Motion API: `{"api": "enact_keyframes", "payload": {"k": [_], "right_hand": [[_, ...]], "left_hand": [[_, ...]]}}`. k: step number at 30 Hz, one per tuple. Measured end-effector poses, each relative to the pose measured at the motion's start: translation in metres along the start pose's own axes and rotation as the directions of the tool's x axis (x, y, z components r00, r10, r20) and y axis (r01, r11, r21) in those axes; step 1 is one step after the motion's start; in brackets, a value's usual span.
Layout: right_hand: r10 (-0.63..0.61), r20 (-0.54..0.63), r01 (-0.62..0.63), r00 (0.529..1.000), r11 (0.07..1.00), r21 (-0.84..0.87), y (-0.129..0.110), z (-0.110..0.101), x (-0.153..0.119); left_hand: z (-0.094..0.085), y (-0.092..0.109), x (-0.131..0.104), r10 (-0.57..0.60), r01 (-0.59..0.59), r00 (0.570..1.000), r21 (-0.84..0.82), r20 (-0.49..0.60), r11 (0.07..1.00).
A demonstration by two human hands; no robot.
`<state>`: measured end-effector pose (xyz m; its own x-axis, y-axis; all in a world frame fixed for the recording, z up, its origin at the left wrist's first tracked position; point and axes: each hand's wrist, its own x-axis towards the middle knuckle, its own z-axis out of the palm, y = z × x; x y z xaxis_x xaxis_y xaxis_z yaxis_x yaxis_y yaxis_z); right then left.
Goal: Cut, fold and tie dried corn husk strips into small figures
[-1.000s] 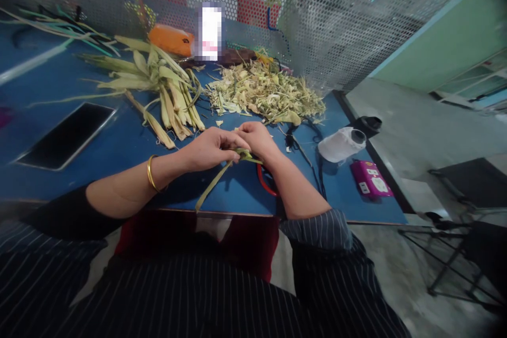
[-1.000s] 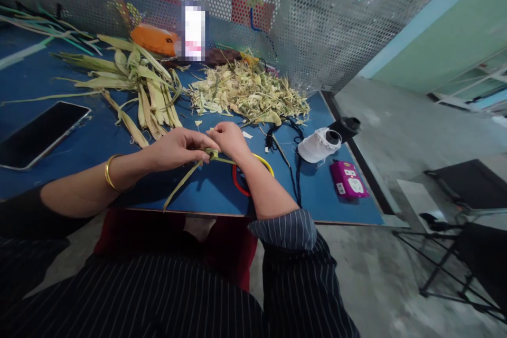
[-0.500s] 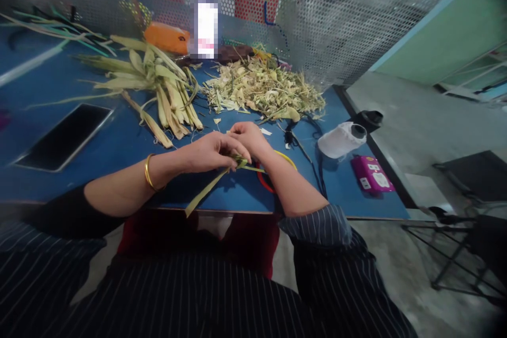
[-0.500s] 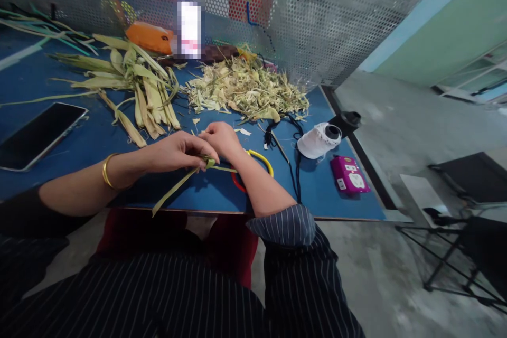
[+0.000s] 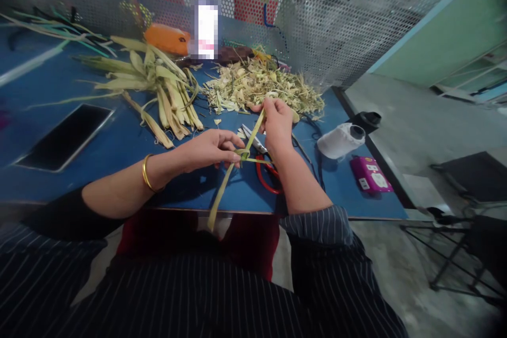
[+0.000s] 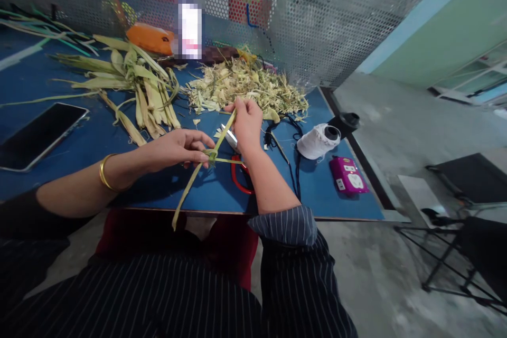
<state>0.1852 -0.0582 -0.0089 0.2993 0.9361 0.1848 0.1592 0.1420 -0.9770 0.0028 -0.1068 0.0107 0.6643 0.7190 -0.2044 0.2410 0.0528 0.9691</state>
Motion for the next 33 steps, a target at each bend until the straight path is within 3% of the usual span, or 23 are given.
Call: {"api": "enact_keyframes", "payload": {"k": [3, 7, 12, 16, 20, 24, 27, 31, 33], "right_hand": [[0.084, 0.066, -0.094, 0.994, 0.981, 0.169, -0.011, -0.001, -0.002], [0.139, 0.091, -0.155, 0.986, 0.968, 0.199, -0.015, 0.0, -0.004], [0.073, 0.103, -0.091, 0.992, 0.979, 0.18, -0.007, 0.003, -0.006], [0.018, 0.077, -0.028, 0.997, 0.99, 0.137, -0.004, 0.007, -0.009], [-0.016, 0.061, 0.009, 0.998, 0.993, 0.115, -0.009, 0.007, -0.011], [-0.118, 0.146, 0.114, 0.982, 0.993, 0.037, -0.02, -0.004, -0.012], [-0.259, 0.324, 0.319, 0.91, 0.936, -0.148, -0.028, -0.013, -0.016], [-0.327, 0.676, 0.643, 0.661, 0.711, -0.285, -0.032, -0.018, -0.02], [-0.357, 0.71, 0.734, 0.607, 0.594, -0.329, -0.03, -0.018, -0.019]], "left_hand": [[-0.005, -0.002, 0.0, 0.036, -0.037, 0.995, 0.009, 0.092, 0.999], [-0.006, -0.001, 0.0, 0.015, -0.007, 0.99, -0.059, 0.138, 0.998], [0.002, 0.003, -0.001, -0.044, 0.044, 0.999, 0.009, 0.001, 0.999], [0.006, 0.003, -0.002, -0.018, 0.015, 1.0, 0.132, 0.025, 0.991], [0.005, 0.004, -0.002, -0.048, 0.046, 0.999, 0.099, 0.012, 0.994], [-0.009, 0.003, 0.001, -0.065, 0.067, 0.982, 0.004, -0.179, 0.998], [-0.024, 0.001, 0.004, -0.017, -0.002, 0.943, -0.058, -0.333, 0.998], [-0.036, 0.0, 0.007, -0.02, -0.019, 0.92, -0.095, -0.392, 0.995], [-0.037, -0.001, 0.008, -0.031, -0.005, 0.929, -0.095, -0.37, 0.995]]}}
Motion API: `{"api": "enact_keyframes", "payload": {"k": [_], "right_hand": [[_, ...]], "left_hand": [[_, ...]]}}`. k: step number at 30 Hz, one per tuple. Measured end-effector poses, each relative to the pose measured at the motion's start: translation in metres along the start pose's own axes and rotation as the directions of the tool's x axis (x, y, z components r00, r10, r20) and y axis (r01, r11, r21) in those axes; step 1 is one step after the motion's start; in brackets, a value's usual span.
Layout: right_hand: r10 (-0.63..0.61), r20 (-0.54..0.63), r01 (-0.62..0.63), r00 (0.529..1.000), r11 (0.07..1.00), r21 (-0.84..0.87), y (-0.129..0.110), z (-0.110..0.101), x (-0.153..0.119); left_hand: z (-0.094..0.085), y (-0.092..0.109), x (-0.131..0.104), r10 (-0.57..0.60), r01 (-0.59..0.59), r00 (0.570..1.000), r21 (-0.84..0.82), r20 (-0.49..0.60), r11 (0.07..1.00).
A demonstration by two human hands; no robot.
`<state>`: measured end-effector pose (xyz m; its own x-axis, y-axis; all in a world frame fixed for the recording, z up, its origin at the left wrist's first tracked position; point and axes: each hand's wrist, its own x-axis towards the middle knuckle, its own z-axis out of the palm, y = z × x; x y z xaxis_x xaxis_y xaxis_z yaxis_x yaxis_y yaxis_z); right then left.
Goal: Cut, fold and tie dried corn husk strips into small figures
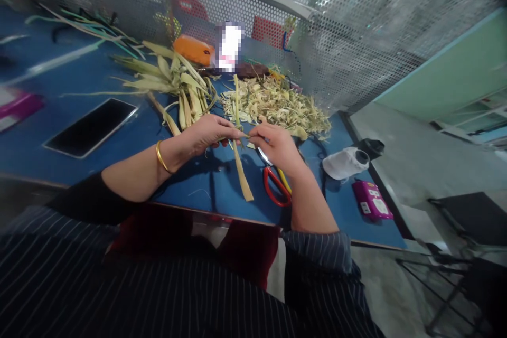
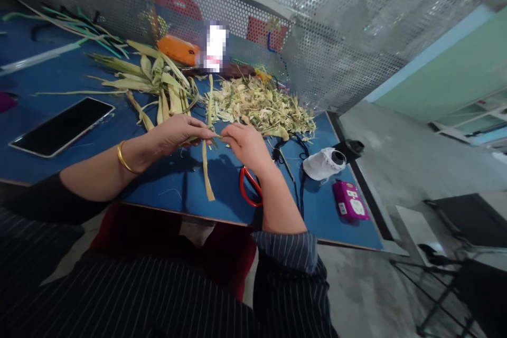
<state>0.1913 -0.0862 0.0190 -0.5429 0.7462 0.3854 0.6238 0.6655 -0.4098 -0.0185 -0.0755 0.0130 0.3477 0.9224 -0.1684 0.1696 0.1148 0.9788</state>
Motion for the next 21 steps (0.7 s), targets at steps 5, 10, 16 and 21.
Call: {"api": "enact_keyframes", "payload": {"k": [5, 10, 16, 21], "right_hand": [[-0.12, -0.133, 0.076, 0.984, 0.951, -0.301, 0.007, 0.007, 0.001], [-0.192, -0.268, 0.029, 0.944, 0.858, -0.512, 0.01, 0.01, 0.001], [-0.162, -0.379, -0.082, 0.911, 0.829, -0.553, 0.011, 0.013, 0.0], [-0.128, -0.395, -0.11, 0.91, 0.843, -0.526, 0.009, 0.012, 0.001]], "left_hand": [[0.005, -0.004, 0.003, 0.004, -0.004, 0.999, -0.001, 0.032, 1.0], [0.006, -0.002, 0.003, 0.008, -0.008, 1.0, -0.091, -0.002, 0.996], [0.007, 0.003, 0.0, -0.008, 0.007, 1.0, -0.164, -0.005, 0.986], [0.008, 0.001, 0.002, 0.012, -0.029, 0.997, -0.232, -0.077, 0.972]]}}
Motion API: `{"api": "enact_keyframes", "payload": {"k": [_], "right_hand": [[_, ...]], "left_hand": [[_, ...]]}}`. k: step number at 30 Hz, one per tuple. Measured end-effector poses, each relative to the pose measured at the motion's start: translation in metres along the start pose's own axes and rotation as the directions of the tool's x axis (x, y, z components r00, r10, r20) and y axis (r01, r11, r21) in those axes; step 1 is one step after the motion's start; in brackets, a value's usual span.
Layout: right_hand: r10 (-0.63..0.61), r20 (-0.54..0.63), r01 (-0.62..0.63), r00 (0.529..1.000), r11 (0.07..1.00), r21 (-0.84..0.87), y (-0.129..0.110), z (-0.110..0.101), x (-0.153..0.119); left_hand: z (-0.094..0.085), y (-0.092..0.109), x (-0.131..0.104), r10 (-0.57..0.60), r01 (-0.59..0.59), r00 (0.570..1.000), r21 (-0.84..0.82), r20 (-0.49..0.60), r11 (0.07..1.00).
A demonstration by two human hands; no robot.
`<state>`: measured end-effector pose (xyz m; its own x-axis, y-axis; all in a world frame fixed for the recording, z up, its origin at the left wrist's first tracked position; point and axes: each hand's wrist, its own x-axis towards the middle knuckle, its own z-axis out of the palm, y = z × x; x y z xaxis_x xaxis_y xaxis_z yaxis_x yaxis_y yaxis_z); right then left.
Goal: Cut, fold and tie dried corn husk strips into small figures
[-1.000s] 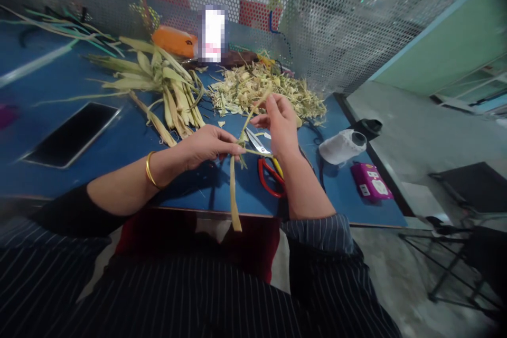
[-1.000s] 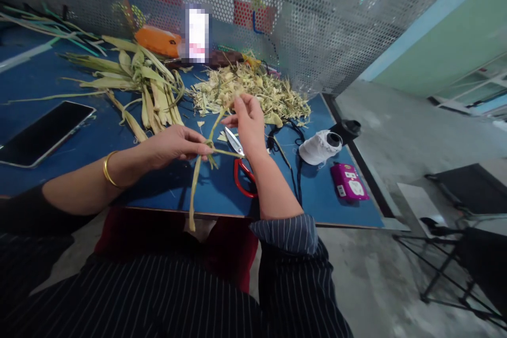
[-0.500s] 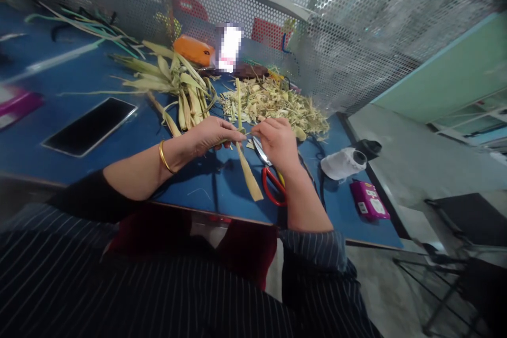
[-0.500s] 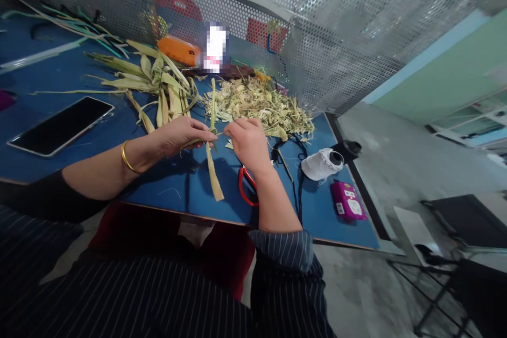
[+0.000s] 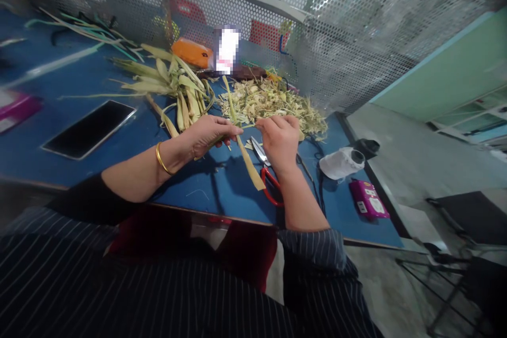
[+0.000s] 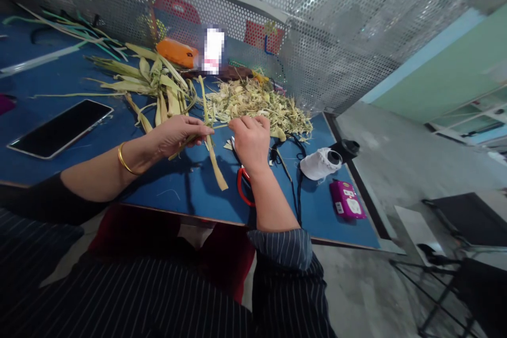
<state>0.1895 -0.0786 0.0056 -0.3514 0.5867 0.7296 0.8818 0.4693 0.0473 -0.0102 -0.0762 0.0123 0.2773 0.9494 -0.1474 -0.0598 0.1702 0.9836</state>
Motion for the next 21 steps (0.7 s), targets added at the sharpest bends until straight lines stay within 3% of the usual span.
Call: {"api": "enact_keyframes", "payload": {"k": [2, 5, 6, 8, 9, 11, 15, 19, 21], "right_hand": [[0.034, -0.053, -0.032, 0.998, 0.999, 0.042, 0.001, -0.001, 0.0], [0.26, -0.113, -0.237, 0.959, 0.954, 0.183, 0.0, 0.001, -0.002], [0.334, -0.047, -0.31, 0.941, 0.911, 0.273, -0.002, 0.003, -0.004], [0.386, 0.223, -0.446, 0.895, 0.761, 0.471, -0.011, 0.008, -0.007], [0.335, 0.381, -0.503, 0.862, 0.665, 0.552, -0.017, 0.011, -0.009], [0.236, 0.552, -0.587, 0.8, 0.5, 0.637, -0.031, 0.016, -0.01], [0.281, 0.555, -0.62, 0.783, 0.433, 0.654, -0.049, 0.021, -0.01], [0.327, 0.655, -0.73, 0.681, 0.227, 0.645, -0.054, 0.022, -0.013], [0.302, 0.667, -0.727, 0.682, 0.175, 0.664, -0.057, 0.021, -0.014]], "left_hand": [[-0.001, -0.002, 0.003, 0.011, -0.018, 0.997, -0.089, -0.075, 0.996], [-0.002, -0.003, 0.007, 0.019, -0.06, 0.986, -0.25, -0.163, 0.966], [-0.003, -0.003, 0.008, 0.026, -0.078, 0.983, -0.286, -0.182, 0.955], [-0.002, -0.002, 0.007, 0.041, -0.107, 0.977, -0.318, -0.208, 0.942], [-0.001, -0.001, 0.006, 0.048, -0.116, 0.977, -0.324, -0.21, 0.939], [0.001, 0.001, 0.003, 0.052, -0.113, 0.981, -0.34, -0.185, 0.934], [0.007, 0.001, -0.003, 0.058, -0.082, 0.995, -0.332, -0.08, 0.94], [0.011, -0.006, -0.002, 0.112, -0.12, 0.992, -0.222, -0.049, 0.967], [0.012, -0.009, -0.001, 0.131, -0.138, 0.99, -0.169, -0.051, 0.976]]}}
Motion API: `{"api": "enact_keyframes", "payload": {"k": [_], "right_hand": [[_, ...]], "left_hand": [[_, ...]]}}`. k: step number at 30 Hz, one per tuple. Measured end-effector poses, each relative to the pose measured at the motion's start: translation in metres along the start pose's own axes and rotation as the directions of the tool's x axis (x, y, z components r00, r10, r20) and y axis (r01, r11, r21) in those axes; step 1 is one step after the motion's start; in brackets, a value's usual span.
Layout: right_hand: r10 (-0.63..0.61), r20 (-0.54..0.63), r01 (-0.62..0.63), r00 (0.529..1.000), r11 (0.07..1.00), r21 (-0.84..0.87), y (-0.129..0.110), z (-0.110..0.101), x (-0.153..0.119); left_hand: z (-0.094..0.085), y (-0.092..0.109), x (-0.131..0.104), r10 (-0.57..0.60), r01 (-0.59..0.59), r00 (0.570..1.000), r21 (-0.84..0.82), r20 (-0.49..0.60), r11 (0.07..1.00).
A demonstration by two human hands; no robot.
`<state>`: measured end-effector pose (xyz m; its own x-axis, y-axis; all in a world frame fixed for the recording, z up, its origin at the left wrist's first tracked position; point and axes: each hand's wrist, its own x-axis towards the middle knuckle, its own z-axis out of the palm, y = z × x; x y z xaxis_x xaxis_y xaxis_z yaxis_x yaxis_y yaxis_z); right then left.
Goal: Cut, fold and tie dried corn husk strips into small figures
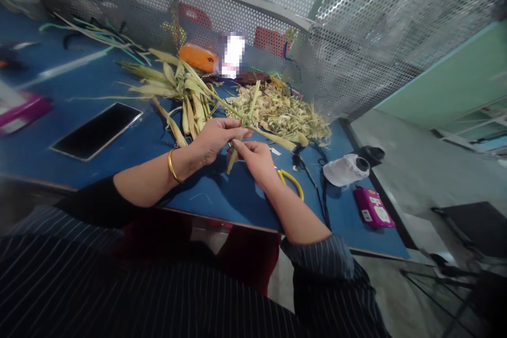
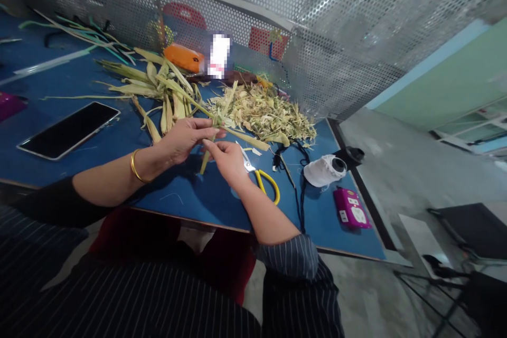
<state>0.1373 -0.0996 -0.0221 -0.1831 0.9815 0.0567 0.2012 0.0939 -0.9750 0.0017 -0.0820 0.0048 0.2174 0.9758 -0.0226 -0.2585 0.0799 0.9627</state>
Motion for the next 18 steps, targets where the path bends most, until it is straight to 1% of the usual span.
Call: {"api": "enact_keyframes", "payload": {"k": [3, 5, 8, 10, 13, 16, 18], "right_hand": [[-0.053, -0.008, 0.053, 0.999, 0.998, 0.034, -0.002, 0.004, -0.003], [-0.087, -0.034, 0.087, 0.996, 0.996, -0.013, -0.004, 0.006, -0.004], [-0.141, -0.048, 0.135, 0.989, 0.985, -0.103, -0.006, 0.005, -0.006], [-0.157, -0.029, 0.153, 0.987, 0.982, -0.109, -0.007, 0.004, -0.007], [-0.138, 0.014, 0.139, 0.99, 0.981, -0.136, -0.011, 0.003, -0.011], [-0.117, 0.063, 0.127, 0.991, 0.971, -0.201, -0.015, 0.003, -0.016], [-0.142, 0.095, 0.162, 0.985, 0.954, -0.253, -0.017, 0.004, -0.017]], "left_hand": [[0.001, -0.001, 0.001, -0.021, 0.021, 0.999, 0.005, 0.035, 1.0], [0.001, 0.0, 0.002, -0.032, 0.034, 0.998, -0.042, 0.049, 0.999], [0.0, 0.0, 0.003, -0.037, 0.037, 0.999, -0.097, 0.005, 0.995], [0.0, 0.0, 0.004, -0.04, 0.036, 0.999, -0.113, -0.035, 0.993], [-0.002, 0.0, 0.005, -0.027, 0.015, 0.996, -0.14, -0.088, 0.99], [-0.003, 0.002, 0.005, -0.012, -0.005, 0.993, -0.149, -0.114, 0.989], [-0.002, 0.003, 0.004, -0.017, 0.001, 0.993, -0.144, -0.114, 0.99]]}}
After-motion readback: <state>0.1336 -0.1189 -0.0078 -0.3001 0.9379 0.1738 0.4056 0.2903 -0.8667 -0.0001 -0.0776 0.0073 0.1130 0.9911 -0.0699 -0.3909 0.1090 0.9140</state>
